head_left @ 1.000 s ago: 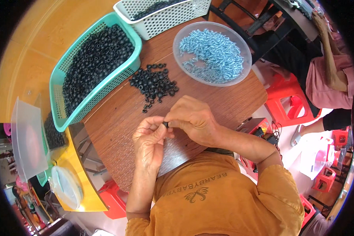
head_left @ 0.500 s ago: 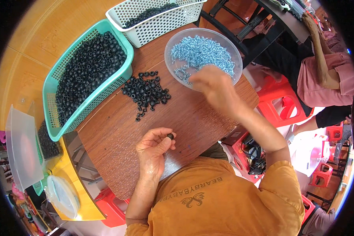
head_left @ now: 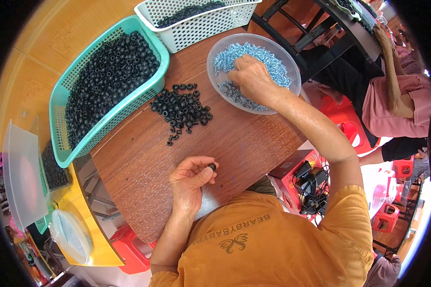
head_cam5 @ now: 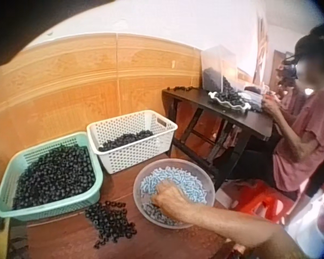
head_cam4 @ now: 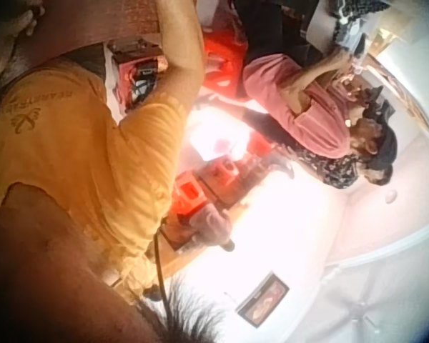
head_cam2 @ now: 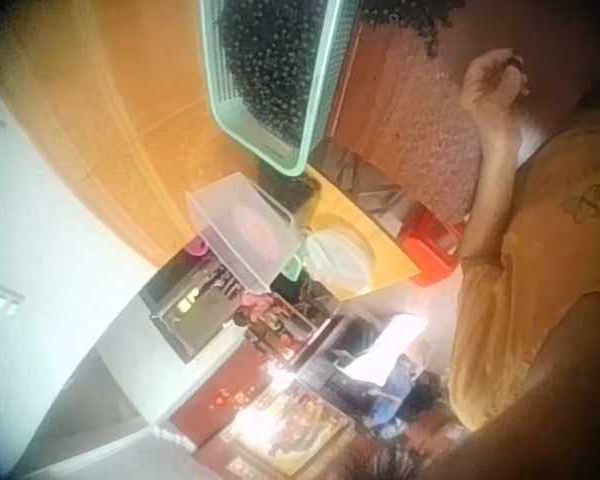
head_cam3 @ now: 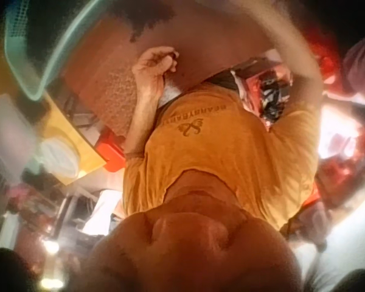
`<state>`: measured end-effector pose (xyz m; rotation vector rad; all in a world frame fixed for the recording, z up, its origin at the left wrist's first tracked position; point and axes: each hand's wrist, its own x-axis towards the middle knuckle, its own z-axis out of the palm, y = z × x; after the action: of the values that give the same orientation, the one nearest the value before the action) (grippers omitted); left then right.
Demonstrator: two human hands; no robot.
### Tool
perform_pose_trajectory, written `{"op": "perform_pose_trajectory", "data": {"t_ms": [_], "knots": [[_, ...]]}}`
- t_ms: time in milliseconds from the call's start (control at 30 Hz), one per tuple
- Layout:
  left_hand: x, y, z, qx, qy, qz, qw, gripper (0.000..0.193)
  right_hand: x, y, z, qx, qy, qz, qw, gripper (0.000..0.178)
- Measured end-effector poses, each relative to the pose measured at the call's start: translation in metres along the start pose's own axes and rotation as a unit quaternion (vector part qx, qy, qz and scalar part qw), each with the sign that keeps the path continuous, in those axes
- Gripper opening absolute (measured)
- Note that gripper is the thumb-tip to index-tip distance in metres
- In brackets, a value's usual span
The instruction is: The person sits at a wooden table and repeatedly picks up small black plastic rings and light blue metal screws. They insert the screws into the rings by hand and place the assembled units into a green basket.
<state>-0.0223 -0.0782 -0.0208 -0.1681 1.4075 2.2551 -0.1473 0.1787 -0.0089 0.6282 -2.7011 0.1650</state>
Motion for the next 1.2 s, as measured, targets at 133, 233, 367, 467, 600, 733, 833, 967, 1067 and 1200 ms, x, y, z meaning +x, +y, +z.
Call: {"op": "perform_pose_trajectory", "data": {"t_ms": [133,233,367,467,600,733,833,967,1067,1200], "knots": [[0.000,0.000,-0.001,-0.014,0.002,-0.003,1.000,0.016,-0.005,0.002,-0.007,0.045,0.023,0.035,0.998,0.011],[0.000,0.002,-0.001,-0.047,0.007,-0.014,0.999,0.015,-0.012,-0.004,-0.022,0.167,0.051,0.118,0.977,0.011],[0.002,0.007,0.001,-0.111,0.010,-0.026,0.993,0.014,-0.025,-0.026,-0.045,0.408,0.061,0.267,0.871,0.010],[0.002,0.014,0.006,-0.155,0.000,-0.036,0.987,0.015,-0.035,-0.053,-0.055,0.520,0.059,0.301,0.798,0.008],[0.003,0.014,0.006,-0.193,-0.027,-0.036,0.980,0.018,-0.043,-0.088,-0.054,0.594,0.025,0.256,0.762,0.007],[0.001,0.013,0.006,-0.223,-0.015,-0.019,0.975,0.015,-0.048,-0.121,-0.056,0.620,0.001,0.221,0.753,0.007],[-0.001,0.013,0.003,-0.222,-0.007,0.001,0.975,0.015,-0.049,-0.132,-0.052,0.551,0.035,0.173,0.816,0.008],[-0.007,0.015,0.005,-0.186,0.008,0.029,0.982,0.015,-0.050,-0.138,-0.043,0.485,0.084,0.110,0.863,0.012],[-0.008,0.013,0.003,-0.157,0.021,0.049,0.986,0.015,-0.049,-0.141,-0.041,0.470,0.094,0.096,0.872,0.014],[-0.011,0.011,0.004,-0.145,0.037,0.051,0.987,0.016,-0.049,-0.145,-0.038,0.468,0.097,0.088,0.874,0.014]]}}
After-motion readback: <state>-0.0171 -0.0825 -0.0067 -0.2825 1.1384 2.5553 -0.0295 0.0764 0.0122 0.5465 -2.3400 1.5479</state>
